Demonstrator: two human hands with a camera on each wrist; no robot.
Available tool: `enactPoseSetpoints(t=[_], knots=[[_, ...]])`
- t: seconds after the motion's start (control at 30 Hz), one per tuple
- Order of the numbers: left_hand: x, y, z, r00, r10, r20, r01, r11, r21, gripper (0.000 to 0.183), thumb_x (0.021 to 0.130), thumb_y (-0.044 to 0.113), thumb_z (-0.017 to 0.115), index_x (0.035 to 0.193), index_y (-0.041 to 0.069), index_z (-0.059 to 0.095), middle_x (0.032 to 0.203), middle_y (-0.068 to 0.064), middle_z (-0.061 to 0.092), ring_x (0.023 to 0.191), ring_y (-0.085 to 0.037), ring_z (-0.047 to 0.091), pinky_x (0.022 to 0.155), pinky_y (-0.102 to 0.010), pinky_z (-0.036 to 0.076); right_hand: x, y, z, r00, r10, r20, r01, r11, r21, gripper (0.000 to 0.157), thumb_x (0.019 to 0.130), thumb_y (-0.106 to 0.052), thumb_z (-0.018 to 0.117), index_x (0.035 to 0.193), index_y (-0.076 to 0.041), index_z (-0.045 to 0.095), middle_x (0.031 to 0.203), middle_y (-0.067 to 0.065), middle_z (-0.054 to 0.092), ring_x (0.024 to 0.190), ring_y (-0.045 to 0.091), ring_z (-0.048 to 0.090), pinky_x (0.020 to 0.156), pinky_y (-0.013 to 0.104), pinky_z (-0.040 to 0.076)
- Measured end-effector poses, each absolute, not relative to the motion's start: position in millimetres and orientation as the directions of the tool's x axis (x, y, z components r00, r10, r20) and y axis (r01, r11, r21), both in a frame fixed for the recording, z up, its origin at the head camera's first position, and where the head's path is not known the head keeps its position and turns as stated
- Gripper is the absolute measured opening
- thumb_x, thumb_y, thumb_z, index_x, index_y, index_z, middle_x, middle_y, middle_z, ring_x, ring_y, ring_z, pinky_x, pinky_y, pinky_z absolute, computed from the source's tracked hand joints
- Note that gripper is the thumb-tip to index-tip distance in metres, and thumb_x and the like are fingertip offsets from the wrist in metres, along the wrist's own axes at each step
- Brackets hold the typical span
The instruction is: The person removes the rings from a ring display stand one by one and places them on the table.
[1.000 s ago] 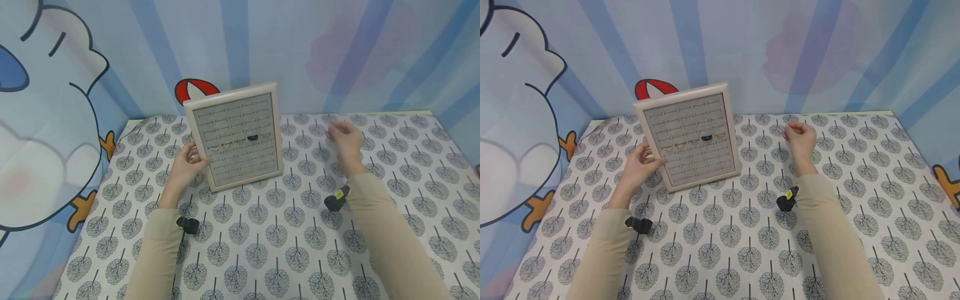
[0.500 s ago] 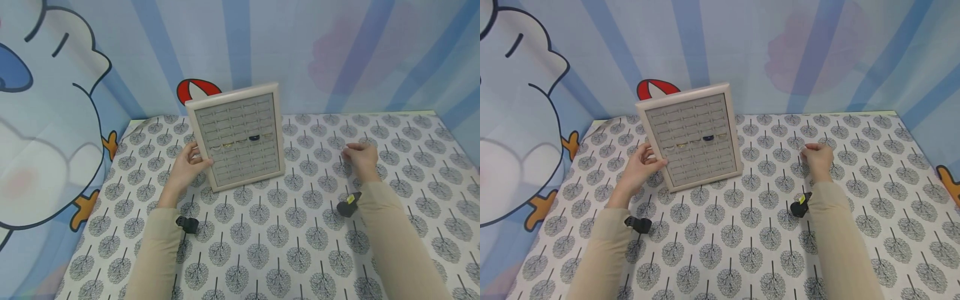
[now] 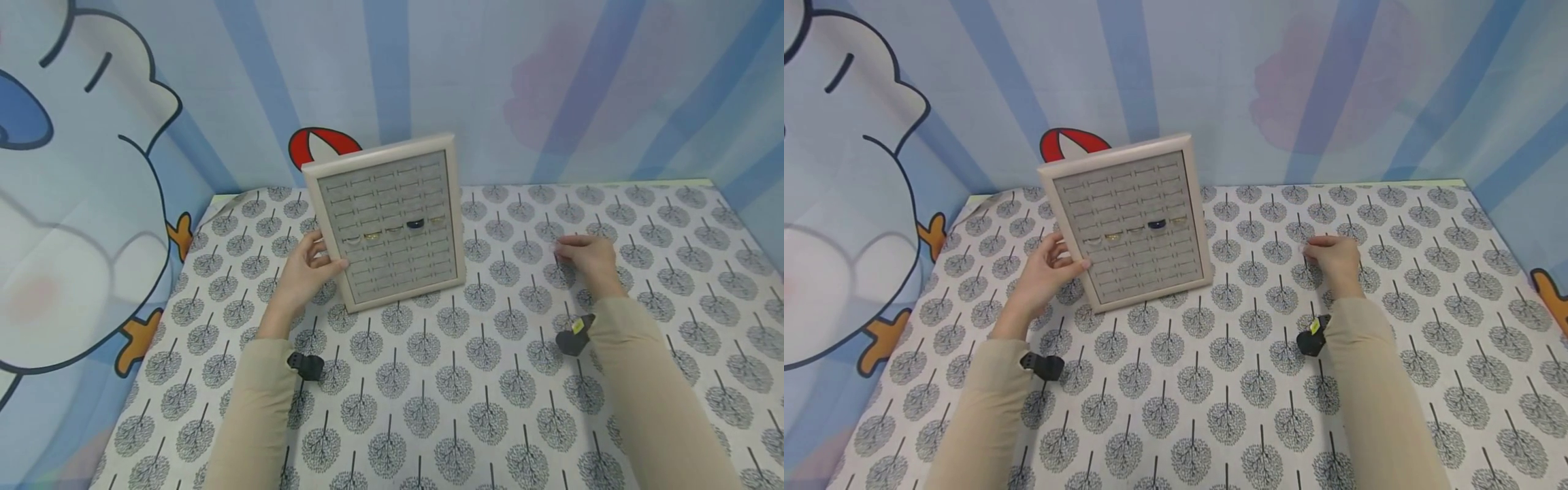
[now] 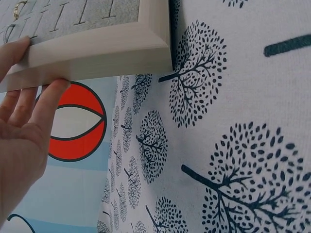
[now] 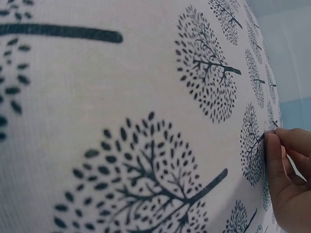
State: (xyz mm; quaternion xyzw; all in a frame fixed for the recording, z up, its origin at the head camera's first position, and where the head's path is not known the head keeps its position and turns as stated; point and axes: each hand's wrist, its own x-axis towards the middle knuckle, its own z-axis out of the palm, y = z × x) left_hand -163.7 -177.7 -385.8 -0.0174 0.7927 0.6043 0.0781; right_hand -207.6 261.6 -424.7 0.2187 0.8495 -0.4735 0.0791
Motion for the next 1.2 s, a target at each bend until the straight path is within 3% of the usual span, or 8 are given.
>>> enactPoseSetpoints(t=[0.17, 0.33, 0.5, 0.67, 0.8, 0.97, 1.03, 1.2], knots=[[-164, -178, -385, -0.987, 0.068, -0.149, -0.126, 0.268, 0.955, 0.068, 0.087, 0.012, 0.067, 0.145, 0.020, 0.033, 0.136, -0.010, 0.050, 0.127, -0.028, 0.051, 0.106, -0.041, 0.046, -208, 262, -425, -0.904, 0.259, -0.341, 0.428, 0.503, -0.751, 0.044, 0.095, -0.023, 0.055, 0.134, -0.003, 0.051, 0.137, 0.019, 0.051, 0.094, 0.009, 0.060, 0.109, 0.040, 0.043], [-165, -178, -386, -0.985, 0.069, -0.157, -0.133, 0.268, 0.954, 0.069, 0.086, 0.015, 0.068, 0.145, 0.021, 0.032, 0.137, -0.010, 0.050, 0.128, -0.028, 0.051, 0.105, -0.041, 0.047, -204, 261, -421, -0.924, 0.215, -0.316, 0.382, 0.521, -0.763, 0.046, 0.095, -0.023, 0.054, 0.135, -0.001, 0.049, 0.141, 0.022, 0.046, 0.127, 0.032, 0.046, 0.111, 0.045, 0.039], [-165, -178, -386, -0.985, 0.075, -0.156, -0.130, 0.272, 0.954, 0.070, 0.087, 0.015, 0.068, 0.146, 0.020, 0.032, 0.137, -0.010, 0.050, 0.128, -0.028, 0.051, 0.105, -0.041, 0.047, -203, 261, -421, -0.924, 0.230, -0.305, 0.382, 0.529, -0.758, 0.046, 0.095, -0.026, 0.054, 0.134, -0.003, 0.051, 0.136, 0.020, 0.051, 0.104, 0.014, 0.053, 0.105, 0.040, 0.044], [-165, -177, -385, -0.984, 0.069, -0.161, -0.137, 0.276, 0.952, 0.069, 0.086, 0.014, 0.068, 0.145, 0.021, 0.032, 0.136, -0.010, 0.050, 0.128, -0.028, 0.051, 0.105, -0.041, 0.047, -204, 260, -424, -0.917, 0.281, -0.281, 0.393, 0.529, -0.753, 0.043, 0.094, -0.026, 0.054, 0.130, -0.003, 0.055, 0.124, 0.014, 0.058, 0.084, 0.002, 0.052, 0.085, 0.025, 0.049], [-165, -177, -385, -0.985, 0.067, -0.162, -0.137, 0.278, 0.951, 0.070, 0.086, 0.014, 0.068, 0.146, 0.021, 0.032, 0.136, -0.010, 0.050, 0.128, -0.028, 0.051, 0.105, -0.041, 0.047, -216, 267, -442, -0.909, 0.337, -0.245, 0.400, 0.540, -0.741, 0.043, 0.094, -0.031, 0.054, 0.128, -0.005, 0.056, 0.120, 0.011, 0.059, 0.086, 0.006, 0.055, 0.076, 0.020, 0.050], [-164, -177, -385, -0.985, 0.081, -0.152, -0.126, 0.268, 0.955, 0.069, 0.087, 0.013, 0.067, 0.146, 0.020, 0.031, 0.137, -0.011, 0.049, 0.129, -0.029, 0.050, 0.105, -0.042, 0.046, -241, 278, -472, -0.925, 0.349, -0.152, 0.338, 0.567, -0.751, 0.049, 0.094, -0.046, 0.050, 0.131, -0.013, 0.055, 0.126, 0.010, 0.057, 0.097, 0.009, 0.057, 0.085, 0.022, 0.054], [-164, -177, -385, -0.985, 0.085, -0.148, -0.121, 0.265, 0.957, 0.069, 0.087, 0.012, 0.066, 0.146, 0.019, 0.031, 0.136, -0.012, 0.049, 0.129, -0.029, 0.050, 0.105, -0.042, 0.046, -243, 271, -464, -0.931, 0.337, -0.140, 0.316, 0.553, -0.771, 0.049, 0.094, -0.047, 0.050, 0.131, -0.015, 0.055, 0.128, 0.010, 0.056, 0.098, 0.008, 0.057, 0.077, 0.020, 0.054], [-164, -177, -386, -0.986, 0.090, -0.143, -0.116, 0.260, 0.959, 0.069, 0.087, 0.012, 0.066, 0.146, 0.019, 0.030, 0.136, -0.012, 0.049, 0.129, -0.030, 0.050, 0.106, -0.042, 0.046, -224, 232, -400, -0.946, 0.283, -0.156, 0.282, 0.490, -0.825, 0.046, 0.095, -0.039, 0.052, 0.132, -0.013, 0.053, 0.133, 0.013, 0.055, 0.101, 0.010, 0.056, 0.088, 0.028, 0.053]])
